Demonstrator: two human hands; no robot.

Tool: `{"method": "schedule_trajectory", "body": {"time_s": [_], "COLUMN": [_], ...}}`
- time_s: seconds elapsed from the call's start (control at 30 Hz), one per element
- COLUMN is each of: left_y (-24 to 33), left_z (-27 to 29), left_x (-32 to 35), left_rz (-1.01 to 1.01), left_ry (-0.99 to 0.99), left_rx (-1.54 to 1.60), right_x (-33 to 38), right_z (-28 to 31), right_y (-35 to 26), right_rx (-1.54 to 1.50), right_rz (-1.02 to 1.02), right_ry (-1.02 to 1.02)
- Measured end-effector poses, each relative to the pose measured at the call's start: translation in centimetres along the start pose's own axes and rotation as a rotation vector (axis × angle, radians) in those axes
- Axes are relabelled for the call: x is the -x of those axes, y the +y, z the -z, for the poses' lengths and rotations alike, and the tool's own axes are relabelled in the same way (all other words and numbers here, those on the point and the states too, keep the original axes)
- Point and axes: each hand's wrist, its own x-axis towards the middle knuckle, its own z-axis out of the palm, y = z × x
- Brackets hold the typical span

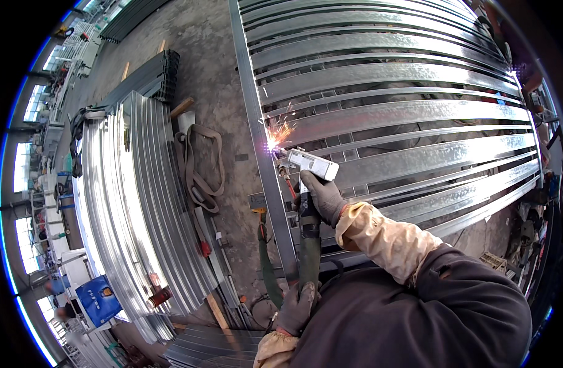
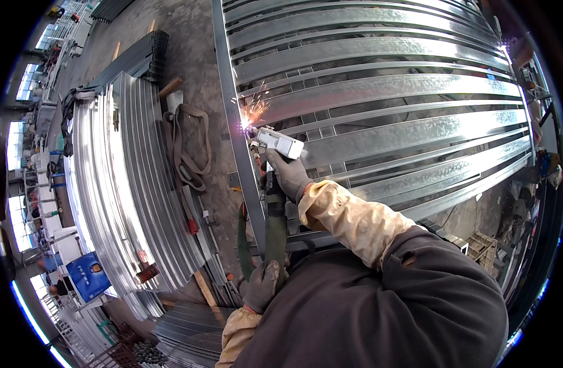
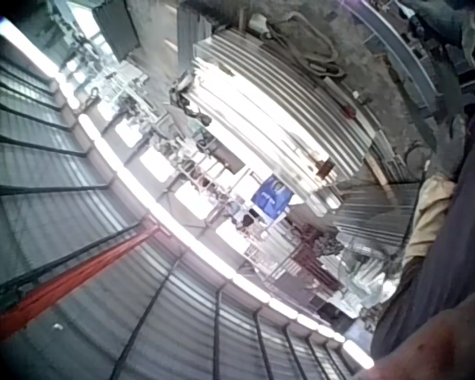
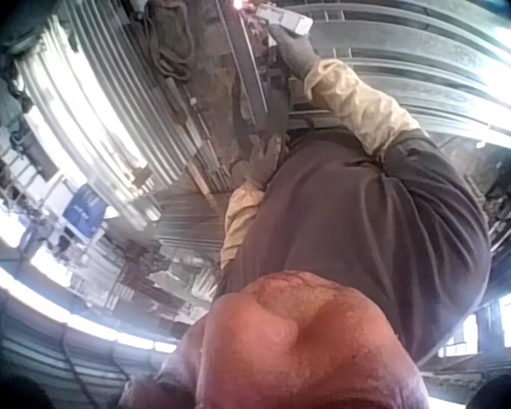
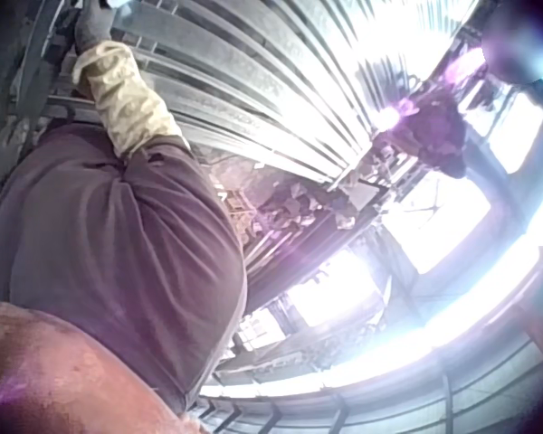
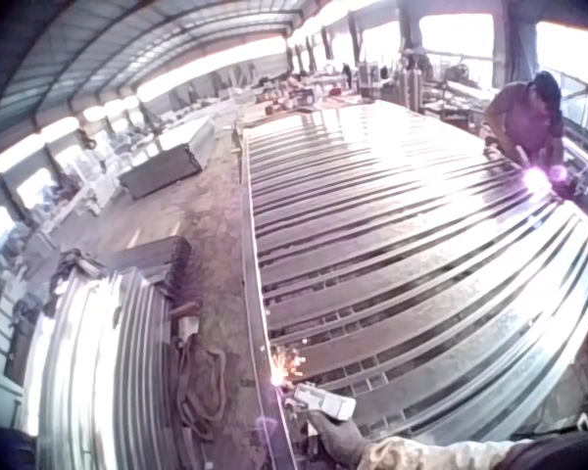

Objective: The person welds metal beams together using a handheld welding tool. They move the tool along the seams of a large metal frame structure, creating bright sparks and fusing the metal pieces. The person wears protective gloves and a jacket while performing the task in a workshop environment.

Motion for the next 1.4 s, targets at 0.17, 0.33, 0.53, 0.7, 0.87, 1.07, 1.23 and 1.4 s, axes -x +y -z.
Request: {"method": "schedule_trajectory", "body": {"time_s": [0.17,0.33,0.53,0.7,0.87,1.07,1.23,1.4], "left_y": [0.4,-0.3,0.2,1.7,2.3,0.7,1.9,1.3], "left_z": [0.0,0.3,0.1,-0.3,-0.4,-0.2,-0.5,-0.2], "left_x": [0.3,0.4,0.7,1.4,1.8,1.5,1.7,1.5], "left_rz": [-0.011,-0.01,0.014,-0.042,-0.106,-0.23,-0.015,0.021], "left_ry": [-0.003,-0.004,0.015,0.065,0.081,0.06,0.036,0.031], "left_rx": [-0.052,-0.063,-0.063,-0.153,-0.232,-0.289,-0.081,-0.04], "right_x": [-0.9,-0.5,-0.7,-0.5,-0.6,-0.3,0.4,0.3], "right_z": [1.0,1.0,1.2,1.1,1.4,1.1,0.5,0.4], "right_y": [1.3,1.3,1.6,1.7,2.0,1.9,1.1,1.1], "right_rx": [0.05,0.026,0.115,0.113,0.116,0.076,0.008,0.021], "right_rz": [0.122,0.024,0.168,0.189,0.189,0.151,0.076,0.12], "right_ry": [-0.021,-0.025,-0.071,-0.072,-0.078,-0.062,-0.039,-0.07]}}
